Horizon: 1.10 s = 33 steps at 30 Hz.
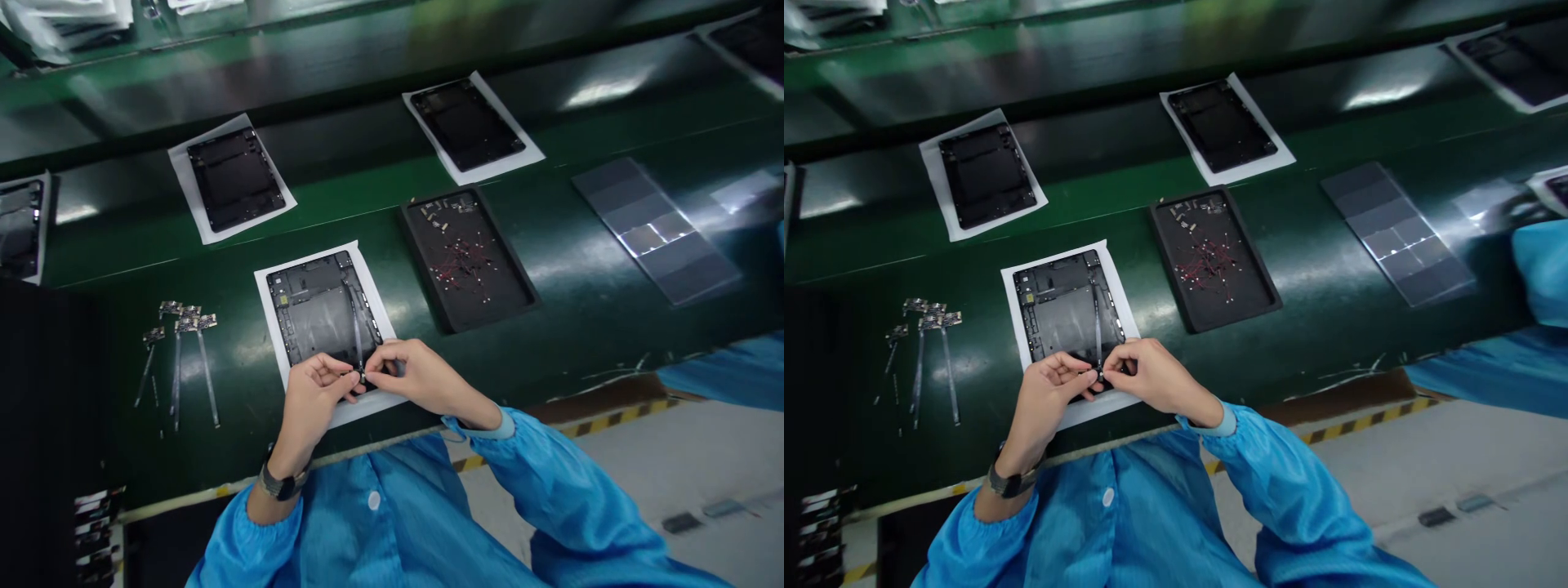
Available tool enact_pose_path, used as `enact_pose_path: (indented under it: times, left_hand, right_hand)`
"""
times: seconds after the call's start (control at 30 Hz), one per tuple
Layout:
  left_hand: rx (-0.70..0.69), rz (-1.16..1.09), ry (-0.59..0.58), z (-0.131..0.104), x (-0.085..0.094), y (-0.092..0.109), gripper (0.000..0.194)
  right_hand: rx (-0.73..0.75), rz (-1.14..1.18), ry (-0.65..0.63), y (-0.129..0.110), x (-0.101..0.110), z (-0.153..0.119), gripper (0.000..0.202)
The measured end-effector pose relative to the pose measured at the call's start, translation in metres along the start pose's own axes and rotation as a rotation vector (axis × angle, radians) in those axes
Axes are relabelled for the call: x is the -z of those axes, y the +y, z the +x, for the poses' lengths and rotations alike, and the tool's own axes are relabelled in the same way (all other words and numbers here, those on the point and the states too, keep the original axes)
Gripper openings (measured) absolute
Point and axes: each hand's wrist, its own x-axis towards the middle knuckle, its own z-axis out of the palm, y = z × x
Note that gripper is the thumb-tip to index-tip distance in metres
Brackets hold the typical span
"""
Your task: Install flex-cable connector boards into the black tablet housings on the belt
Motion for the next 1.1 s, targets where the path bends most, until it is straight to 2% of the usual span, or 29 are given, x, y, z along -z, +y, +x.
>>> enact_pose_path:
  times: [0.1, 0.33, 0.57, 0.73, 0.83, 0.93, 1.03, 1.1]
  left_hand:
    - [0.001, 0.007, -0.001, 0.0, 0.0, 0.001, 0.029]
    - [0.075, -0.009, -0.099, 0.001, 0.004, 0.005, 0.028]
    - [0.072, 0.013, -0.109, 0.001, 0.0, 0.003, 0.026]
    - [0.058, 0.073, -0.096, 0.003, 0.0, 0.002, 0.025]
    - [-0.028, 0.307, -0.032, -0.002, 0.006, 0.005, 0.018]
    - [-0.155, 0.788, 0.055, -0.012, 0.018, 0.018, 0.011]
    - [-0.284, 1.18, 0.109, -0.011, 0.034, 0.039, 0.018]
    - [-0.38, 1.297, 0.189, 0.004, 0.044, 0.056, 0.018]
  right_hand:
    - [-0.009, -0.013, -0.005, 0.0, 0.002, 0.0, 0.012]
    - [0.006, 0.054, -0.078, -0.001, 0.009, -0.001, 0.009]
    - [-0.021, 0.097, -0.077, 0.001, 0.008, 0.0, 0.009]
    - [0.003, 0.028, -0.121, 0.001, 0.012, 0.001, 0.01]
    - [0.079, -0.076, -0.143, -0.014, 0.029, 0.007, 0.011]
    - [0.186, -0.213, -0.006, -0.044, 0.052, 0.031, 0.018]
    - [0.25, -0.351, 0.029, -0.08, 0.064, 0.084, 0.019]
    - [0.162, -0.437, 0.064, -0.102, 0.059, 0.134, 0.016]
